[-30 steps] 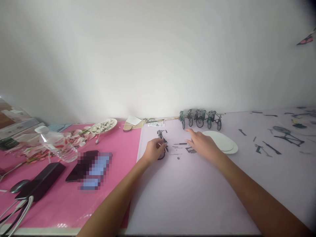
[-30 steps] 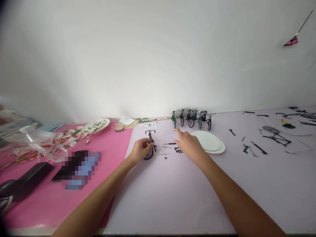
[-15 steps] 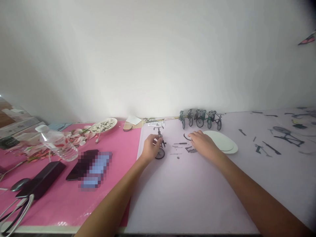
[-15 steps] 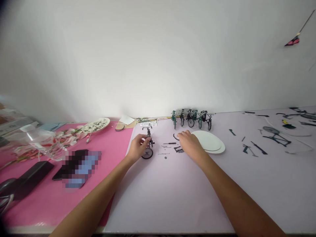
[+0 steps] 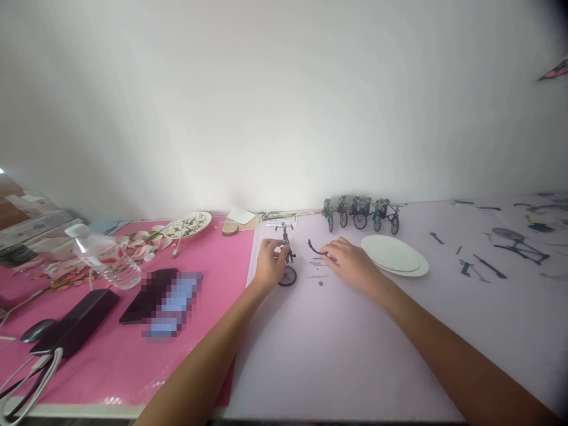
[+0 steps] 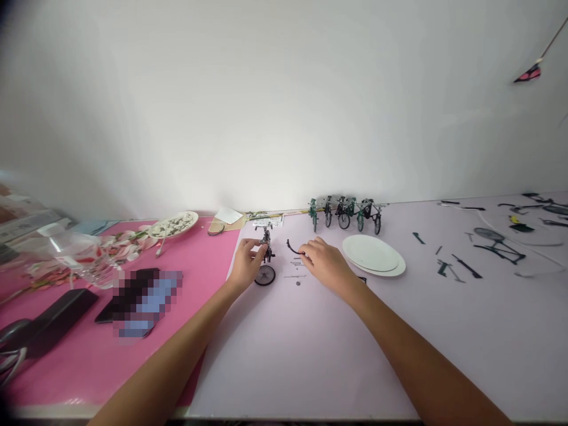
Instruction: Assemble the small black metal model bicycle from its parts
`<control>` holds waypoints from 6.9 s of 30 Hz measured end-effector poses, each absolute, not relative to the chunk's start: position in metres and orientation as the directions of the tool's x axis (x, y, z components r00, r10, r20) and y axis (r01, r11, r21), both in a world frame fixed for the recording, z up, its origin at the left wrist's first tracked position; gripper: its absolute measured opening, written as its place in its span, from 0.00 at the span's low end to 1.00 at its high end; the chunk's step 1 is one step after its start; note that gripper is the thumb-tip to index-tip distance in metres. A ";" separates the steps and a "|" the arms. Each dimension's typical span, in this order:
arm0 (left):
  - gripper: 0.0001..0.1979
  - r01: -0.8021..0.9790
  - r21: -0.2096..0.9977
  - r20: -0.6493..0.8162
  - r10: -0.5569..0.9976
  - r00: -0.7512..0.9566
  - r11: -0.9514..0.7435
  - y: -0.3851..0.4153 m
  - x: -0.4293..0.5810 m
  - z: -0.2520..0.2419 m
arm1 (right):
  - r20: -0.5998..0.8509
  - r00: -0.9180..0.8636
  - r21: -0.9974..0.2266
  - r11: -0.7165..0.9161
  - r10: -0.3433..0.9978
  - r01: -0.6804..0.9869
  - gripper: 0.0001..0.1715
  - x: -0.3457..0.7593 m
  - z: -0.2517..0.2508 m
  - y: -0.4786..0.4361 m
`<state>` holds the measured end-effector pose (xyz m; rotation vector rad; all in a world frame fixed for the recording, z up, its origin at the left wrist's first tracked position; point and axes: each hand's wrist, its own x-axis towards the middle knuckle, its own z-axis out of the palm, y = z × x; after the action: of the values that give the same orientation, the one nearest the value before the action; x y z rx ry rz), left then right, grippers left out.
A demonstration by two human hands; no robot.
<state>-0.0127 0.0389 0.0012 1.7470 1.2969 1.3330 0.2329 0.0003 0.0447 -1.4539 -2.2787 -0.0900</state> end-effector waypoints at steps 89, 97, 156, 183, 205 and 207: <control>0.16 0.484 0.426 0.689 0.620 0.374 -0.765 -0.006 0.011 0.008 | -0.025 -0.134 -0.970 -0.056 0.991 -0.236 0.20 0.198 0.010 0.007; 0.18 0.461 0.398 0.743 0.574 0.345 -0.793 -0.004 0.011 0.002 | -0.039 -0.027 -0.999 -0.040 0.999 -0.024 0.24 0.196 0.013 0.004; 0.07 0.262 0.722 0.661 0.750 0.009 -0.640 0.004 0.010 0.011 | 0.600 -0.224 -0.416 0.539 0.768 0.732 0.12 0.224 0.001 0.018; 0.20 0.041 0.955 0.295 0.947 -0.124 -0.292 0.016 0.003 0.019 | 0.489 0.154 -0.803 0.374 0.859 0.464 0.22 0.205 0.016 -0.004; 0.15 0.244 0.920 0.329 0.943 -0.059 -0.306 0.030 0.001 -0.001 | 0.387 -0.123 -0.773 0.394 0.914 0.497 0.16 0.193 0.002 -0.006; 0.14 0.255 0.919 0.324 0.945 -0.049 -0.302 0.031 0.000 -0.002 | 0.370 -0.080 -0.791 0.359 0.926 0.495 0.18 0.193 0.000 -0.004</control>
<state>-0.0002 0.0314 -0.0019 1.5939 1.2933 1.3904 0.1932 -0.0044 0.0004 -1.2689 -1.7193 0.5994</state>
